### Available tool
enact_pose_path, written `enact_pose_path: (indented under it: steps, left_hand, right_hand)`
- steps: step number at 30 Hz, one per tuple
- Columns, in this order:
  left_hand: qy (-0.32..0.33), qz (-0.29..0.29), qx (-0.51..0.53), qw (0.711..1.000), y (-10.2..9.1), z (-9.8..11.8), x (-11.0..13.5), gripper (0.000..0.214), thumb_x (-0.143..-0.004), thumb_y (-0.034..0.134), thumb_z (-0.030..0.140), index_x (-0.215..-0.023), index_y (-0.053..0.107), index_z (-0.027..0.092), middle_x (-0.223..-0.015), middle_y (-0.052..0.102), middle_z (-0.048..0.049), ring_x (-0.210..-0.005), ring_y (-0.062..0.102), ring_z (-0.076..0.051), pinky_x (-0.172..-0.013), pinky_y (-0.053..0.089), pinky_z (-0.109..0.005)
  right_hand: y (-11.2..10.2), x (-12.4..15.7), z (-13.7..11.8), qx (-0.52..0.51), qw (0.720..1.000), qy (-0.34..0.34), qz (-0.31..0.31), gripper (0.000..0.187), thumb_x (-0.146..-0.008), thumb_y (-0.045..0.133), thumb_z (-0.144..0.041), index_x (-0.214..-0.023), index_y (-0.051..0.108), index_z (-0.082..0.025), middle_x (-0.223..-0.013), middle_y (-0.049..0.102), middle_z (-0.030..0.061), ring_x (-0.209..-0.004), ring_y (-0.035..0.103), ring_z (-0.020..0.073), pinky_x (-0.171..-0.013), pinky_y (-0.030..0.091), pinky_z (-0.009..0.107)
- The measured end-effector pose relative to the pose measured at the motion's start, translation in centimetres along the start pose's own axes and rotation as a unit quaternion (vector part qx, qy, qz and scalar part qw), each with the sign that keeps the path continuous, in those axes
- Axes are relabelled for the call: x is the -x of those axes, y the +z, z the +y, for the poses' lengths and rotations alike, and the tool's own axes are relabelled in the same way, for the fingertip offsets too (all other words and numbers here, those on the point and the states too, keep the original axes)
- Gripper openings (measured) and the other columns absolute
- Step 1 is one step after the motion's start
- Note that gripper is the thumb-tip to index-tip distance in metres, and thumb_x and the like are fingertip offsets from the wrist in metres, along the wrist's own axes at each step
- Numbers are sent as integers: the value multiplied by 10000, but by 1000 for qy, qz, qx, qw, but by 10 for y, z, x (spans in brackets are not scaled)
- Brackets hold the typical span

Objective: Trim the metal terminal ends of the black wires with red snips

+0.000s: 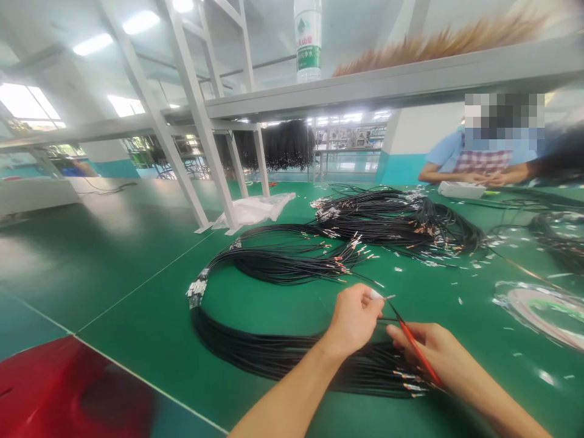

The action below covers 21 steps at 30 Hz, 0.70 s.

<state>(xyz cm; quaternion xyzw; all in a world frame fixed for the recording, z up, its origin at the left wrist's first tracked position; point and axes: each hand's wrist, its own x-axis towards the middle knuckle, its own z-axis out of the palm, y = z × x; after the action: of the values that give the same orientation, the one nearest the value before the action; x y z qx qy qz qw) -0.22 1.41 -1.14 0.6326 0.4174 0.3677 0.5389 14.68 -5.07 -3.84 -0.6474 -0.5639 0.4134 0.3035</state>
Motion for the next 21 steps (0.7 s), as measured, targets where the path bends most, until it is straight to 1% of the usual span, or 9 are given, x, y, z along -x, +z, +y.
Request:
enact_pose_path:
  steps: [4,8,10,11,13,15,17,19,21]
  left_hand:
    - [29,28,-38,998,2,5,6,80,-794,532,214,-747,573,164,-657,583,-4,-617,538,-120,-608,420,-227]
    - [100,69,-113,986,8,3,12,118,-831,493,218,-739,558,182,-692,593,-14,-628,518,-127,-608,391,-236]
    - [118,80,-133,981,10,0,12,123,-839,481,219,-748,556,186,-710,598,-22,-650,520,-134,-626,385,-246]
    - [112,80,-127,982,10,-1,12,123,-839,481,223,-751,557,186,-711,600,-23,-651,521,-135,-628,385,-248]
    - [64,57,-86,993,9,0,9,122,-829,492,231,-741,557,179,-681,592,-15,-611,508,-123,-601,378,-243]
    - [-9,12,-22,1000,4,4,6,134,-812,505,232,-702,545,164,-626,563,3,-542,459,-96,-549,351,-228]
    - [-71,-43,38,996,-2,10,3,153,-797,512,224,-663,522,150,-589,528,20,-498,401,-70,-515,316,-214]
    - [-101,-89,80,988,-8,15,2,162,-786,518,219,-645,508,140,-578,502,29,-485,371,-53,-502,289,-208]
    - [-107,-117,96,983,-13,18,2,167,-775,533,234,-644,512,133,-579,489,30,-484,363,-45,-497,271,-210]
  right_hand:
    - [1,0,-3,-39,999,19,-16,457,-733,559,-626,-575,442,-214,-479,330,-63,-447,280,107,-406,205,231]
    - [2,1,-8,-73,996,34,-45,484,-705,564,-660,-571,437,-212,-466,313,-70,-442,262,103,-420,187,239]
    - [2,2,-10,-79,995,41,-50,498,-693,562,-675,-559,444,-210,-461,319,-67,-443,261,103,-425,187,242]
    - [2,2,-10,-77,995,44,-50,503,-683,565,-680,-552,449,-208,-461,324,-64,-442,265,104,-423,188,242]
    - [2,1,-10,-70,995,46,-47,512,-661,576,-689,-542,456,-206,-459,329,-61,-439,265,104,-416,189,237]
    - [2,0,-7,-68,996,47,-42,514,-648,586,-691,-533,446,-210,-442,319,-67,-423,258,99,-401,181,231]
    - [2,-1,-4,-72,995,49,-37,507,-650,597,-680,-534,438,-213,-420,312,-77,-397,253,91,-385,179,226]
    - [0,-2,-2,-71,996,44,-35,491,-669,606,-658,-545,452,-208,-412,339,-78,-379,274,87,-372,200,219]
    - [-2,-1,-2,-62,997,33,-37,478,-692,608,-638,-557,473,-200,-412,384,-71,-369,313,88,-366,235,212]
